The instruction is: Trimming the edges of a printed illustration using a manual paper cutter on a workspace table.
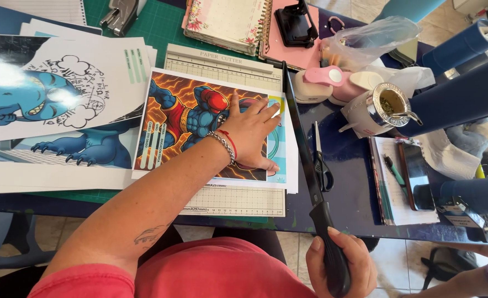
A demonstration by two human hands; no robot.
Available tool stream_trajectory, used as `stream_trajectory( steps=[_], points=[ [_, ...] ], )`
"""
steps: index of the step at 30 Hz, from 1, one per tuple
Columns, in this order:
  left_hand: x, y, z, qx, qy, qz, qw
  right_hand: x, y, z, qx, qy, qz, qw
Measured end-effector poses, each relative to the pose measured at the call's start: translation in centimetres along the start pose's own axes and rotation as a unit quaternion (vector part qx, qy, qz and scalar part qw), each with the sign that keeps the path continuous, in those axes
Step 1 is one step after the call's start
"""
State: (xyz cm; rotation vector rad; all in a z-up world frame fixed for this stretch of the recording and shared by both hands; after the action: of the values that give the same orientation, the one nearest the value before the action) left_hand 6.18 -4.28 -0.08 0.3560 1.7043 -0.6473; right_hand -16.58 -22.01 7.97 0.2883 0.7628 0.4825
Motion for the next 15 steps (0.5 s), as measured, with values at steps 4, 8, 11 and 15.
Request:
stream_trajectory(
  steps=[4, 8, 11, 15],
  points=[
    [0.02, -0.05, -0.04, 0.005, -0.010, -0.002, 1.000, 0.04, 0.06, 0.03, -0.030, -0.001, 0.013, 0.999],
    [0.13, 0.13, 0.16, 0.009, -0.020, 0.003, 1.000, 0.22, -0.54, -0.37, -0.055, -0.006, 0.013, 0.998],
    [0.08, 0.00, 0.19, 0.004, -0.018, 0.013, 1.000, 0.11, -0.23, -0.17, -0.041, 0.011, 0.009, 0.999],
    [-0.24, -0.14, 0.06, 0.002, -0.012, 0.015, 1.000, 0.14, -0.51, -0.34, -0.045, 0.002, 0.010, 0.999]
  ],
)
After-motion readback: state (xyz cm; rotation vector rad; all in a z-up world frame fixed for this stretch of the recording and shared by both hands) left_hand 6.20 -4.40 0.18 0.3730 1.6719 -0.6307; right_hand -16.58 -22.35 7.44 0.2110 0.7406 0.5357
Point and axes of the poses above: each hand's wrist, its own z-axis towards the middle knuckle, its own x-axis out of the palm, y = z × x, the point moved 7 cm from there along z, towards the middle knuckle, and after that the axes turned 3 degrees about x, right-handed, at the moved point
